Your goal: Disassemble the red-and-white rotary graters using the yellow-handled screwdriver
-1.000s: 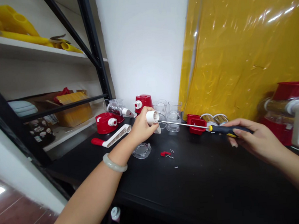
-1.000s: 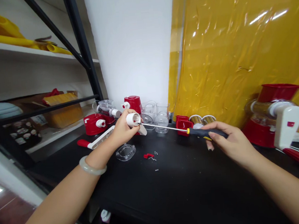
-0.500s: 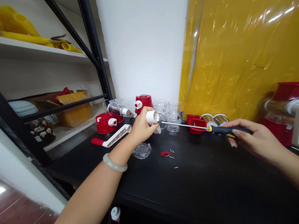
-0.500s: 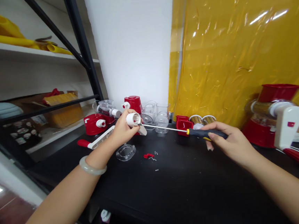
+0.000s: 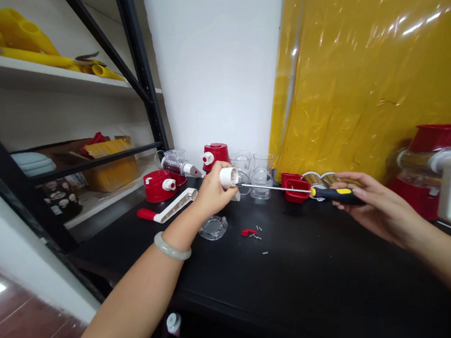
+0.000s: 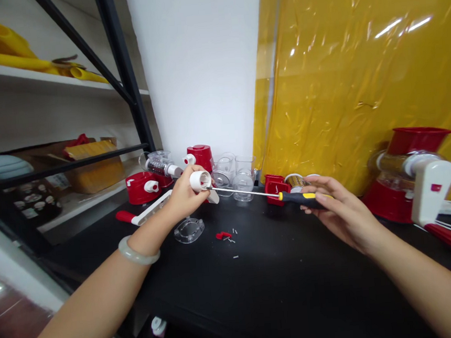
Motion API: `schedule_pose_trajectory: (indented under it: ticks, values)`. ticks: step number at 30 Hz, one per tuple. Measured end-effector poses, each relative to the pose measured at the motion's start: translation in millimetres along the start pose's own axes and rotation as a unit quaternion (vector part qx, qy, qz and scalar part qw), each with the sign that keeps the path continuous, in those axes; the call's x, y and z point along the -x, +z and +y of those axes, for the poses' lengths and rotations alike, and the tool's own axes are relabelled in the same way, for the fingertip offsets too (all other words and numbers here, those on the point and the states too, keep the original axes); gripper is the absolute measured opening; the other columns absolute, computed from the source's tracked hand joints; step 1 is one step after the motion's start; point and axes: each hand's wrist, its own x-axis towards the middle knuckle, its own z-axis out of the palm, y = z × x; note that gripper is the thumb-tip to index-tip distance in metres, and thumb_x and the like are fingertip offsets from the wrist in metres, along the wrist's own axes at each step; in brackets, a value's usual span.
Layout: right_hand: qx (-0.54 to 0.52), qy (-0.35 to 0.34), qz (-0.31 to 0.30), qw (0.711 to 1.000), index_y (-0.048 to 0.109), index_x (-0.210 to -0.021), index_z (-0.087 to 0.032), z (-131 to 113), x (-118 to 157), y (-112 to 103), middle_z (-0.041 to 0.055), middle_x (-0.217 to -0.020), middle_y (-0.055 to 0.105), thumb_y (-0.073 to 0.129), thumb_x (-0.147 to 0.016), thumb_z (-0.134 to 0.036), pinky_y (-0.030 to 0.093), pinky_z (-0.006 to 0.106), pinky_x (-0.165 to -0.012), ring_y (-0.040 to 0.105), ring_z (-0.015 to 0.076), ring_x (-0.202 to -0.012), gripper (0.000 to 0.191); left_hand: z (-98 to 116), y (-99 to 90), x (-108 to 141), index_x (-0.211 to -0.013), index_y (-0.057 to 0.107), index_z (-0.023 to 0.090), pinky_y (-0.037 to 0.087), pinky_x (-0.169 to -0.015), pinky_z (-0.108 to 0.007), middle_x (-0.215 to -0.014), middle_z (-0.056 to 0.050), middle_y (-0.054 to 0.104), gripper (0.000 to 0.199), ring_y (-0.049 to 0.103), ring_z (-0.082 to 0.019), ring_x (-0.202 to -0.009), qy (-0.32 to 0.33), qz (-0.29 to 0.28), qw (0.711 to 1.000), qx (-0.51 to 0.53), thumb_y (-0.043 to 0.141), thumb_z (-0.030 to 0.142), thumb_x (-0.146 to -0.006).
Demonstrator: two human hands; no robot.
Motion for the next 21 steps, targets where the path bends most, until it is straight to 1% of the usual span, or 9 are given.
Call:
schedule_pose_trajectory:
  ticks: [2,5,7,9,12,15,17,19,21]
  values:
    - [0.011,0.009,0.009,1.0,0.059,-0.115,-0.027,3,-1,1,0.003,-0.09,0.07,0.061,-0.086,-0.056,0.055,0.027,-0.063,0.066,0.0166,-0.07,0.041,0,0.0,0,-0.1,0.047,0.022,0.048,-0.07,-0.031,-0.091,-0.002,0.062,0.036,0.061,-0.018,-0.079,0.003,0.0,1.0,-0.005,0.061,0.012,-0.068]
    - [0.148,0.035,-0.01,0.988,0.053,-0.117,-0.025,6,-2,1,0.0,-0.067,0.065,0.045,-0.091,-0.065,0.043,0.025,-0.042,0.058,0.0162,-0.048,0.048,0,-0.2,0,-0.1,0.047,0.022,0.049,-0.07,-0.031,-0.091,-0.003,0.063,0.037,0.061,-0.019,-0.079,0.006,0.0,1.0,-0.005,0.061,0.011,-0.068]
    - [0.23,0.042,-0.014,0.972,0.056,-0.11,-0.024,6,-2,0,-0.003,-0.059,0.058,0.048,-0.089,-0.066,0.035,0.023,-0.037,0.049,0.013,-0.043,0.047,0,-0.7,0,-0.1,0.047,0.022,0.049,-0.069,-0.031,-0.091,-0.003,0.063,0.038,0.062,-0.019,-0.078,0.004,-0.002,1.0,-0.008,0.061,0.011,-0.067]
    - [0.25,0.022,-0.006,0.968,0.061,-0.103,-0.024,6,-3,-2,-0.0022,-0.066,0.058,0.057,-0.086,-0.062,0.039,0.022,-0.043,0.049,0.0113,-0.05,0.042,0,-1.3,0,-0.101,0.047,0.022,0.048,-0.07,-0.031,-0.092,-0.003,0.063,0.039,0.062,-0.019,-0.078,0.001,0.002,1.0,-0.012,0.061,0.011,-0.067]
    - [0.174,-0.033,0.03,0.984,0.064,-0.102,-0.029,6,-4,-1,-0.0002,-0.096,0.062,0.081,-0.072,-0.045,0.049,0.021,-0.063,0.058,0.0126,-0.076,0.039,2,-1.8,0,-0.102,0.047,0.022,0.048,-0.07,-0.031,-0.092,-0.002,0.063,0.039,0.062,-0.019,-0.078,0.002,0.01,1.0,-0.017,0.062,0.011,-0.067]
    - [0.028,-0.027,0.052,0.998,0.061,-0.108,-0.035,6,-4,2,-0.0007,-0.105,0.061,0.088,-0.061,-0.032,0.052,0.025,-0.078,0.061,0.0164,-0.094,0.054,4,-0.7,1,-0.101,0.047,0.022,0.048,-0.069,-0.031,-0.09,-0.002,0.063,0.039,0.062,-0.019,-0.077,0.002,-0.003,1.0,-0.017,0.062,0.012,-0.067]
    - [-0.038,-0.008,0.05,0.998,0.062,-0.107,-0.034,7,-4,5,0.0014,-0.103,0.064,0.084,-0.066,-0.04,0.053,0.029,-0.079,0.063,0.0192,-0.098,0.047,5,0.3,2,-0.1,0.047,0.022,0.048,-0.07,-0.031,-0.09,-0.002,0.064,0.038,0.062,-0.019,-0.077,0.0,-0.006,1.0,-0.017,0.062,0.012,-0.067]
    - [-0.054,0.008,0.053,0.997,0.066,-0.1,-0.03,10,-6,7,0.0048,-0.101,0.067,0.071,-0.076,-0.058,0.055,0.031,-0.073,0.065,0.0209,-0.094,0.037,7,0.9,3,-0.1,0.047,0.022,0.048,-0.071,-0.031,-0.089,-0.001,0.064,0.037,0.063,-0.019,-0.077,-0.004,-0.002,1.0,-0.017,0.061,0.012,-0.068]
    - [-0.027,0.031,0.059,0.997,0.068,-0.092,-0.025,12,-7,6,0.0072,-0.089,0.069,0.054,-0.082,-0.07,0.053,0.032,-0.061,0.066,0.0209,-0.076,0.048,8,1.0,3,-0.1,0.047,0.022,0.048,-0.07,-0.031,-0.089,-0.001,0.064,0.036,0.063,-0.019,-0.077,-0.006,-0.001,1.0,-0.019,0.061,0.012,-0.068]
